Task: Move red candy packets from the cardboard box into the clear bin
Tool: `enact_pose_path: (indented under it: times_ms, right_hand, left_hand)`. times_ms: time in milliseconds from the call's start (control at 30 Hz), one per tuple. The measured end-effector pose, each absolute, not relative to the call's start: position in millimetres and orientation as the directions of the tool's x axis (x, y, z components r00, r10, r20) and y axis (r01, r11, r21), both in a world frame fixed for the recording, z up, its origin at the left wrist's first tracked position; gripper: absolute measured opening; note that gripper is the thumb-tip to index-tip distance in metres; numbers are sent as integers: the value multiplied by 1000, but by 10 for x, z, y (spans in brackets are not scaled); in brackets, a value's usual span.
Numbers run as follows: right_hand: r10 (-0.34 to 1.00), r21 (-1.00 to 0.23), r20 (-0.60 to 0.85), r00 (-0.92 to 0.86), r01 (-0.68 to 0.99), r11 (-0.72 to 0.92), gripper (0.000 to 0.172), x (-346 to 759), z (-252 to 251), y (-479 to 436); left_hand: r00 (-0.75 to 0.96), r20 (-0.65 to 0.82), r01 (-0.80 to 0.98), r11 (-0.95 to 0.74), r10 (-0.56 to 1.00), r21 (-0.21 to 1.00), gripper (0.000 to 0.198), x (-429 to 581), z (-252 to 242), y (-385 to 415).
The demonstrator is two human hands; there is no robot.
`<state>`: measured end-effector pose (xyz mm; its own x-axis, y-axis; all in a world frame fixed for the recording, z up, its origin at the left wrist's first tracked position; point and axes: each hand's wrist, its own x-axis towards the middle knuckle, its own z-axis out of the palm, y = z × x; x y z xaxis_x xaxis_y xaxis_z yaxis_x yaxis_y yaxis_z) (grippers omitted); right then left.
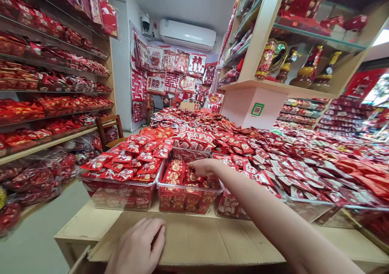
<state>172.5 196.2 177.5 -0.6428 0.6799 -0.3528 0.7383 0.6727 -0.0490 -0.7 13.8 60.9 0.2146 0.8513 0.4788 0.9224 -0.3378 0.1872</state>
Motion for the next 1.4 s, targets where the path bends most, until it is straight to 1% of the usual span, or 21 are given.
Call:
enact_pose_path:
  times_ms: [100, 300, 400, 500, 767, 967, 1100, 1200, 1267, 1333, 1400]
  right_hand:
    - [700, -18, -365, -614, 756, 654, 34, 1700, 1778, 1934]
    - [807, 95, -318, -498, 830, 550, 27, 1694, 1763, 1832]
    - [827, 123, -308, -470, 842, 525, 23, 1696, 1744, 1793]
    - [847, 143, -278, -454, 852, 504, 23, 1687, 1711, 1768]
    - [867, 113, -209, -452, 870, 480, 24, 1713, 1662, 1746]
    - [889, 78, -200, -413, 897, 434, 25, 1784, 1684, 1724]
    - [906, 27, -151, -396, 914, 405, 22, 1764, 1651, 1752]
    - [912, -48, -48, -408, 913, 406, 18, 1783, 1706, 1750]
    - [907, -114, 59, -418, 899, 422, 18, 1854, 1801, 1648]
    - [888, -184, 167, -428, 872, 455, 22, 1982, 1891, 1409]
    - [848, -322, 190, -494, 785, 529, 23, 2146, 1893, 1035]
  left_hand:
    - [211, 463, 920, -335, 861, 203, 18, -1, 613, 126]
    - [212, 479, 918, -341, 852, 201, 17, -1, 616, 122]
    - [218, 493, 918, -348, 842, 189, 17, 3, 623, 124]
    - [220, 505, 917, -353, 835, 183, 16, 6, 630, 127]
    - [223, 491, 915, -354, 842, 193, 17, 4, 618, 142]
    - [216, 499, 920, -345, 839, 183, 17, -6, 605, 147]
    - [226, 509, 918, -356, 831, 174, 18, -12, 611, 153]
    - [232, 498, 916, -361, 836, 178, 18, -17, 620, 160]
    - [237, 487, 914, -363, 841, 183, 18, -19, 624, 165]
    - [240, 485, 913, -366, 841, 182, 18, -19, 624, 170]
    - [243, 490, 913, -367, 838, 176, 18, -20, 620, 173]
